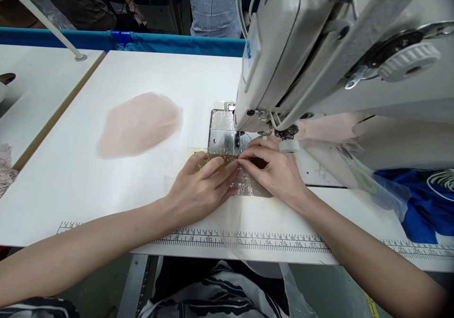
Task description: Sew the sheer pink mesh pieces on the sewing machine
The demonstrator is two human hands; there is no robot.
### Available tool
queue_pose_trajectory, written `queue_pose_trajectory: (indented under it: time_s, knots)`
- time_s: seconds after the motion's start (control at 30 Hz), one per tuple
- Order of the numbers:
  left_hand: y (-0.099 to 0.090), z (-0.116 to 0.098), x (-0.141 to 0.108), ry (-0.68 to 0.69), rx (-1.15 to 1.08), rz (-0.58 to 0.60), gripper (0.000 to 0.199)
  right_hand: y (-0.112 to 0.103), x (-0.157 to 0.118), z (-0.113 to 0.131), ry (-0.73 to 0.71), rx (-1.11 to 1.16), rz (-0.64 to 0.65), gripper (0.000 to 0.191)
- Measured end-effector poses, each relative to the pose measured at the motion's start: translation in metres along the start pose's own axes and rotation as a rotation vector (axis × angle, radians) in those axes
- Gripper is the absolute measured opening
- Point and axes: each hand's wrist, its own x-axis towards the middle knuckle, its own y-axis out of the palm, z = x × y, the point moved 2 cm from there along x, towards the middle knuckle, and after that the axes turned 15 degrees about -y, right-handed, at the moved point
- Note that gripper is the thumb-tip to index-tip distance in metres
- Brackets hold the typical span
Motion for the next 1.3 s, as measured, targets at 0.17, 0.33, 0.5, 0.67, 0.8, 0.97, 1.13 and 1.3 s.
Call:
queue_pose_trajectory:
  time_s: [0.17, 0.33, 0.5, 0.67, 0.8, 0.97, 1.13, 1.3]
  knots:
    - [0.0, 0.001, 0.002, -0.026, -0.02, 0.055, 0.026, 0.003, -0.003, 0.001, -0.071, -0.133, 0.073, 0.035]
    - [0.003, 0.005, 0.005, -0.059, -0.066, 0.077, 0.027, -0.004, -0.003, 0.003, -0.128, -0.437, 0.169, 0.04]
    - [0.008, 0.009, 0.009, -0.098, -0.12, 0.115, 0.03, -0.024, -0.002, 0.001, -0.153, -0.769, 0.143, 0.031]
    - [0.011, 0.011, 0.011, -0.112, -0.129, 0.138, 0.03, -0.018, -0.007, 0.019, -0.278, -0.596, 0.17, 0.031]
    - [0.007, 0.01, 0.01, -0.098, -0.099, 0.141, 0.031, -0.004, -0.013, 0.026, -0.304, -0.603, 0.246, 0.038]
    - [0.005, 0.01, 0.008, -0.085, -0.036, 0.125, 0.03, -0.003, -0.014, 0.022, -0.291, -0.638, 0.277, 0.038]
    - [0.009, 0.011, 0.011, -0.086, 0.003, 0.134, 0.032, -0.004, -0.01, 0.019, -0.266, -0.635, 0.301, 0.042]
    - [0.011, 0.013, 0.013, -0.102, -0.017, 0.14, 0.033, -0.004, -0.009, 0.017, -0.261, -0.614, 0.298, 0.045]
